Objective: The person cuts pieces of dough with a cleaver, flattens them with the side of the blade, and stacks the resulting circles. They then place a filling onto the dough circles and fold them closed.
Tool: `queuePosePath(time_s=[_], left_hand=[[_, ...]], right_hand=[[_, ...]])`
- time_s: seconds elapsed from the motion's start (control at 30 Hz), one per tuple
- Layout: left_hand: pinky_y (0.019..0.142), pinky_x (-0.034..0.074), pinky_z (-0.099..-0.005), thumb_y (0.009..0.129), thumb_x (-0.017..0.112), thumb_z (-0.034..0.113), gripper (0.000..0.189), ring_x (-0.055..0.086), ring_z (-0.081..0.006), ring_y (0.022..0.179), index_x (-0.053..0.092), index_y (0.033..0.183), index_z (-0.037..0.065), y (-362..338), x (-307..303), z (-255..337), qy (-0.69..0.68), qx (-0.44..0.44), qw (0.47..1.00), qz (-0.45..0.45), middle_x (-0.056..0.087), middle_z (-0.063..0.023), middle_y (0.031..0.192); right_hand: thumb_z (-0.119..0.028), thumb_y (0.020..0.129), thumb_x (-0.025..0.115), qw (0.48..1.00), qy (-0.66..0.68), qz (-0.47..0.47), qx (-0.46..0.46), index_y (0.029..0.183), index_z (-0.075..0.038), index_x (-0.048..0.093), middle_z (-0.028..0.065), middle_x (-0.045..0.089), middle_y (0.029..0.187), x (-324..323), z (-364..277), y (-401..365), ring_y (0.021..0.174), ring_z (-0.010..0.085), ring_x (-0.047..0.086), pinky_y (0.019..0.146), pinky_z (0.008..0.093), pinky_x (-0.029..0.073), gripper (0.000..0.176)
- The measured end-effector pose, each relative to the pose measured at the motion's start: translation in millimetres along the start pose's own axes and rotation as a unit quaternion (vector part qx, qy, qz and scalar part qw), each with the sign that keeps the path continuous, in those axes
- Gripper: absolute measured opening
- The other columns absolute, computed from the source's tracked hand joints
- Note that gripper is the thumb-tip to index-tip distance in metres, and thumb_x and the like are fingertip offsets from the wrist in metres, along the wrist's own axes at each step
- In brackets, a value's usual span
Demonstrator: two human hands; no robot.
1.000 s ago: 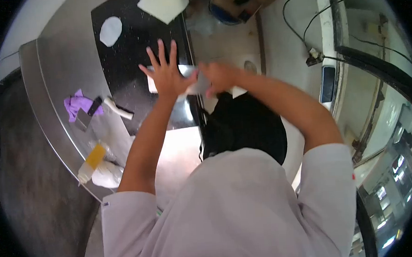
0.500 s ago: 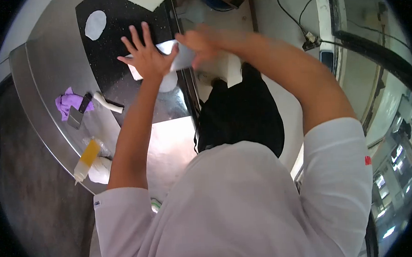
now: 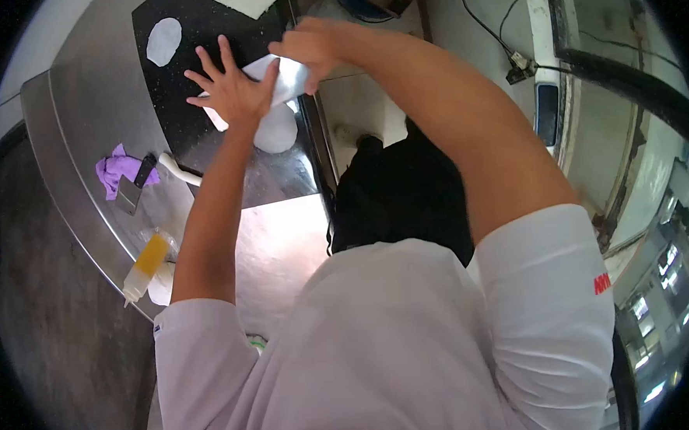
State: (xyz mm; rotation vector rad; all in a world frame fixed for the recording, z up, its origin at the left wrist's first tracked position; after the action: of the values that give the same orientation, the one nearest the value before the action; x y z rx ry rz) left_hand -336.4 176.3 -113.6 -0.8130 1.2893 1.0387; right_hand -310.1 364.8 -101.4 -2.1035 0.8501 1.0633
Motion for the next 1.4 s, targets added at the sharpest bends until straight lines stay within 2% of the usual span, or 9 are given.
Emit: queuePosePath(time_s=[0.37,0.47,0.5,0.63,0.7,0.83,1.13,1.3,1.4], left_hand=[[0.106,0.008,-0.0856,0.067,0.067,0.085,0.122,0.004,-0.0617,0.15,0.024,0.164,0.024,6,8,13,-0.043,0.04,0.998,0.014,0.017,-0.0249,0.168],[0.114,0.011,-0.0784,0.074,0.074,0.068,0.113,0.013,-0.0525,0.153,0.025,0.163,0.018,21,-29,31,-0.014,0.001,0.999,-0.046,0.019,-0.0223,0.168],[0.106,0.007,-0.0856,0.066,0.065,0.088,0.124,0.003,-0.0616,0.15,0.025,0.164,0.024,19,14,1,-0.041,0.101,0.994,-0.01,0.016,-0.0246,0.168],[0.106,0.008,-0.0861,0.067,0.063,0.089,0.122,0.006,-0.0626,0.148,0.023,0.164,0.025,5,14,16,-0.01,0.13,0.991,-0.029,0.013,-0.0226,0.169],[0.106,0.009,-0.086,0.068,0.064,0.087,0.121,0.008,-0.0618,0.149,0.023,0.164,0.026,10,4,12,-0.049,0.108,0.993,-0.019,0.011,-0.0211,0.17],[0.106,0.009,-0.0859,0.069,0.066,0.085,0.119,0.008,-0.0595,0.15,0.024,0.164,0.026,31,7,2,-0.028,0.175,0.984,-0.005,0.012,-0.0204,0.17],[0.1,0.02,-0.0869,0.076,0.058,0.085,0.106,0.021,-0.0541,0.15,0.028,0.162,0.031,19,-6,-11,-0.053,0.273,0.96,0.016,0.024,-0.0117,0.168],[0.114,0.012,-0.0783,0.066,0.073,0.076,0.119,0.015,-0.0488,0.154,0.029,0.162,0.021,13,-25,5,0.033,0.245,0.956,-0.157,0.018,-0.0204,0.169],[0.114,0.012,-0.0777,0.066,0.074,0.073,0.116,0.014,-0.0481,0.154,0.032,0.161,0.022,21,-19,1,0.034,0.25,0.964,-0.085,0.016,-0.0203,0.169]], right_hand=[[-0.052,0.068,0.088,0.995,0.081,-0.036,0.036,0.133,-0.005,0.05,0.0221,0.067,0.102,16,20,-14,0.103,0.0398,0.064,0.086,0.052,0.05,0.088],[-0.045,0.067,0.091,0.992,0.083,0.013,0.09,0.129,-0.001,0.05,0.0228,0.067,0.103,12,12,-6,0.102,0.0424,0.066,0.086,0.0506,0.052,0.086],[-0.045,0.067,0.091,0.992,0.076,0.01,0.098,0.129,-0.001,0.05,0.0228,0.067,0.103,14,8,-20,0.102,0.0424,0.066,0.086,0.0506,0.052,0.086],[-0.047,0.068,0.09,0.979,0.18,-0.049,0.085,0.123,-0.002,0.052,0.0232,0.068,0.1,41,3,-35,0.101,0.0433,0.066,0.084,0.0501,0.053,0.08],[-0.048,0.07,0.089,0.984,0.086,0.15,-0.029,0.123,-0.001,0.051,0.0219,0.068,0.092,41,10,-28,0.096,0.0424,0.067,0.081,0.0497,0.053,0.081],[-0.052,0.072,0.088,0.983,0.176,0.028,0.045,0.12,0.006,0.049,0.0246,0.069,0.086,24,1,-13,0.087,0.0435,0.07,0.078,0.0498,0.056,0.084],[-0.052,0.07,0.089,0.977,0.174,0.092,0.084,0.115,0.007,0.048,0.0292,0.068,0.087,50,-26,-15,0.088,0.0478,0.069,0.078,0.0495,0.056,0.085],[-0.055,0.067,0.089,0.979,0.16,0.033,0.124,0.117,0.008,0.049,0.0297,0.067,0.088,55,-38,-27,0.088,0.0492,0.067,0.078,0.0522,0.054,0.09],[-0.059,0.069,0.087,0.978,0.157,0.085,0.111,0.115,0.009,0.049,0.0301,0.067,0.089,60,-25,-19,0.089,0.0491,0.068,0.078,0.0537,0.053,0.09]])
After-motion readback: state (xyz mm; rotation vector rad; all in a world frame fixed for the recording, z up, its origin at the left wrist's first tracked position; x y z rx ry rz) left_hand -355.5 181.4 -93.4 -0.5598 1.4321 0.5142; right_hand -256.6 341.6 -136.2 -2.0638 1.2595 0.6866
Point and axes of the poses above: each hand's wrist, its own y-axis towards the middle knuckle, its own x-axis out of the palm, z = x × y, the point moved 3 cm from there along y, towards the middle knuckle
